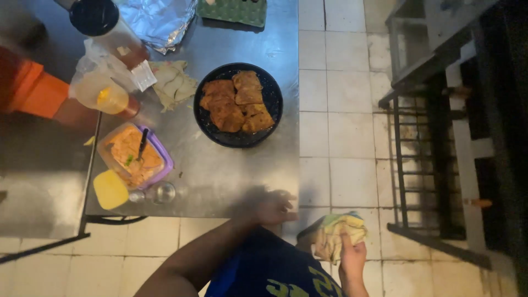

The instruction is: Preparing meat dishes by seasoning with sauce and layering with additional ingredients on a tray in a kitchen.

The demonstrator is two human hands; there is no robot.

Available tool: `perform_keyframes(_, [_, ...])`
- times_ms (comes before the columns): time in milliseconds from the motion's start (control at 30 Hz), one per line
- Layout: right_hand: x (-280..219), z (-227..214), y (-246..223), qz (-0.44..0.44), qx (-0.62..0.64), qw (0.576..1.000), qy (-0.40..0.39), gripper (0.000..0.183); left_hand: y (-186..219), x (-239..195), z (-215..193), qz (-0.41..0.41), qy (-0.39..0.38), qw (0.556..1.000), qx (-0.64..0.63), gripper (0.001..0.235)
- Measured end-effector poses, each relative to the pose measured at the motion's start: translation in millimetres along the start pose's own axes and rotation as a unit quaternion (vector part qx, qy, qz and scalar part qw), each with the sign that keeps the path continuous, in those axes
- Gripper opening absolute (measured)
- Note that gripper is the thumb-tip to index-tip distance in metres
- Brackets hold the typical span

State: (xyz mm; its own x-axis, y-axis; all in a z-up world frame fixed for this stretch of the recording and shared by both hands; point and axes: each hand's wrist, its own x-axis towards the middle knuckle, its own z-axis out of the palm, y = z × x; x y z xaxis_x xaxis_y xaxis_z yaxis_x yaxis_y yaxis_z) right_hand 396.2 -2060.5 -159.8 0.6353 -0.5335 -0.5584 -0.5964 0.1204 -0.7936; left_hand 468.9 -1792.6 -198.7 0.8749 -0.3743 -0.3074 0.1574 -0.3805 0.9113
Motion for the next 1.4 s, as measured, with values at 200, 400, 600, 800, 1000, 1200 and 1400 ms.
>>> perform_keyframes(200, [79, -55, -56, -0.098, -0.278, 0.91, -0.292, 0.022, 134, 46, 92, 0.007, -0.141, 0.986, -0.087, 0.069])
perform_keyframes(400, [138, -82, -90, -0.031, -0.335, 0.898, -0.285, 0.036, 146, 79, 131, -0.134, 0.012, 0.991, 0.004, 0.038])
perform_keyframes(600, [266, -77, -56, -0.053, -0.488, 0.797, -0.351, 0.035, 85, 143, 89, -0.227, 0.272, 0.898, -0.262, 0.044])
perform_keyframes(800, [408, -71, -66, 0.057, -0.753, 0.522, -0.396, 0.06, 196, 183, -93, 0.031, 0.393, 0.747, -0.535, 0.051])
perform_keyframes(1000, [444, -71, -123, -0.009, -0.644, 0.681, -0.348, 0.058, 143, 198, -200, -0.071, 0.607, 0.722, -0.324, 0.06])
perform_keyframes(1200, [443, -13, -179, 0.003, -0.524, 0.796, -0.303, 0.042, 83, 160, -135, -0.435, 0.367, 0.78, 0.259, 0.049])
perform_keyframes(1400, [465, 64, -249, -0.035, -0.557, 0.758, -0.338, 0.041, 29, 179, -93, -0.442, 0.303, 0.752, 0.384, 0.038])
